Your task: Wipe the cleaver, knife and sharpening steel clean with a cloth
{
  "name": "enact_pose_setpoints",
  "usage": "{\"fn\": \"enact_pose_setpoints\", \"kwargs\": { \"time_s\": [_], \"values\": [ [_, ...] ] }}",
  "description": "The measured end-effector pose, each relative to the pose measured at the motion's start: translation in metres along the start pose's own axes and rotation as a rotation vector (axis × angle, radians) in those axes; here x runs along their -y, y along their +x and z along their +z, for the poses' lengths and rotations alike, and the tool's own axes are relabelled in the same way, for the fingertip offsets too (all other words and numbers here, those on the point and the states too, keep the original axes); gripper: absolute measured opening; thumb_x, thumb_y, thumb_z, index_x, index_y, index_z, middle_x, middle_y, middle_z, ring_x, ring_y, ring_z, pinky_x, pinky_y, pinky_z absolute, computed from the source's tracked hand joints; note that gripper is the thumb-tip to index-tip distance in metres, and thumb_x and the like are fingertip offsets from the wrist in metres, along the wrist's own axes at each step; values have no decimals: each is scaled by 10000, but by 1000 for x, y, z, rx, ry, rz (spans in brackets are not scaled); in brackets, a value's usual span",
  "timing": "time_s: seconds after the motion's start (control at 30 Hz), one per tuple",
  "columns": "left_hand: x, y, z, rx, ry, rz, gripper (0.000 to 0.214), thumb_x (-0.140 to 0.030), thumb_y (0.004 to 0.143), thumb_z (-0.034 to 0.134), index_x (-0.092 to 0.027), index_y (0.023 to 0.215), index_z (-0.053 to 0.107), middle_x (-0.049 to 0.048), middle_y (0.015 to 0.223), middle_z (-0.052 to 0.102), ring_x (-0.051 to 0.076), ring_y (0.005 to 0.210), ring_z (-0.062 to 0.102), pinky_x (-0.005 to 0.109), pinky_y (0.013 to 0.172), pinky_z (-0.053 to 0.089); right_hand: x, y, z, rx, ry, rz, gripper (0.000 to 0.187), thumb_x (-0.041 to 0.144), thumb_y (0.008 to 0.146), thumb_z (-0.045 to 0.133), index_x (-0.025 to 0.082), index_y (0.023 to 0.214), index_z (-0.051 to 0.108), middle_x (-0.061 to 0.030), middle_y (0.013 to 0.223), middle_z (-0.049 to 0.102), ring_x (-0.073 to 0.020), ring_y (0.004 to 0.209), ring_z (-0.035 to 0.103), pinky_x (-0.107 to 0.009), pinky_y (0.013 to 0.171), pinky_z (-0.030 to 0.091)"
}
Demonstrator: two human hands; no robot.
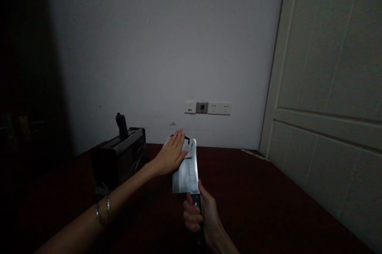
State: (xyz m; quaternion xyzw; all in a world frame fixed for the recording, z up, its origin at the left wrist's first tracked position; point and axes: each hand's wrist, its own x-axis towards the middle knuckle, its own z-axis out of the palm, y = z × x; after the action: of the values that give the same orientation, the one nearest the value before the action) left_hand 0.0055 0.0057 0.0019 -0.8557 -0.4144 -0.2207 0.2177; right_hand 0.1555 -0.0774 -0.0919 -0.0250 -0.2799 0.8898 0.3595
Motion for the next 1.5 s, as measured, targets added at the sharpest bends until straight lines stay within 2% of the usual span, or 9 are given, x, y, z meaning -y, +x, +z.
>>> {"fn": "enact_pose_setpoints", "kwargs": {
  "time_s": [0.17,0.27,0.6,0.7,0.87,0.93,1.17,1.37,1.5],
  "values": [
    [-32,-40,-2,44,9,141,600,-425,925,173,-62,1396,94,146,1472,19,229,1344,-66,380,1086,133,5,-1,-6,-33,-7,-98,411,496,748,570,116,592,559,92,387,322,-2,292,113,-131,272,187],
    [-40,-52,-5,70,3,198,600,-415,925,194,-77,1403,66,129,1474,8,217,1345,-63,366,1090,122,7,-2,-5,-64,-34,-113,429,516,750,554,119,589,540,98,397,299,-3,301,102,-131,276,186],
    [14,0,-5,115,-9,82,628,-450,922,157,-37,1391,103,173,1464,-14,234,1342,-62,382,1081,131,5,0,-3,25,-29,16,409,514,740,568,142,584,498,108,394,282,-8,291,86,-136,274,173],
    [6,-3,-7,102,17,135,607,-427,924,171,-44,1391,111,160,1467,3,224,1342,-73,385,1086,106,6,0,-5,17,-38,1,414,517,748,556,143,581,493,108,397,281,-10,297,82,-136,278,174],
    [-33,-32,-17,71,16,382,596,-405,913,243,-88,1401,112,108,1477,7,201,1349,-56,347,1098,70,6,-1,-6,1,-60,-31,393,504,728,579,133,609,530,105,390,301,-11,288,97,-142,275,174],
    [-40,-37,-20,65,8,425,598,-405,910,253,-101,1404,105,97,1478,-3,198,1353,-32,342,1099,67,6,-2,-6,-10,-65,-42,389,501,718,592,131,610,536,100,392,318,-10,288,105,-142,276,173],
    [-10,-10,-18,127,42,306,658,-455,905,234,-76,1404,37,129,1471,-21,214,1344,-80,386,1089,73,4,-1,-3,-25,-92,8,439,559,752,523,153,589,497,103,390,298,-21,287,102,-152,275,167],
    [-29,-20,-20,153,-11,544,703,-479,882,306,-74,1407,70,133,1471,6,218,1349,-52,370,1091,98,5,-3,-8,-26,-81,-51,388,506,730,577,142,612,510,110,404,289,-13,300,89,-141,281,167],
    [-21,-11,-22,194,-26,528,762,-545,866,301,-62,1406,64,146,1470,1,230,1349,-47,378,1089,105,6,-2,-6,-19,-73,-27,393,505,745,561,137,611,535,99,396,311,-14,293,106,-143,276,180]
  ]
}}
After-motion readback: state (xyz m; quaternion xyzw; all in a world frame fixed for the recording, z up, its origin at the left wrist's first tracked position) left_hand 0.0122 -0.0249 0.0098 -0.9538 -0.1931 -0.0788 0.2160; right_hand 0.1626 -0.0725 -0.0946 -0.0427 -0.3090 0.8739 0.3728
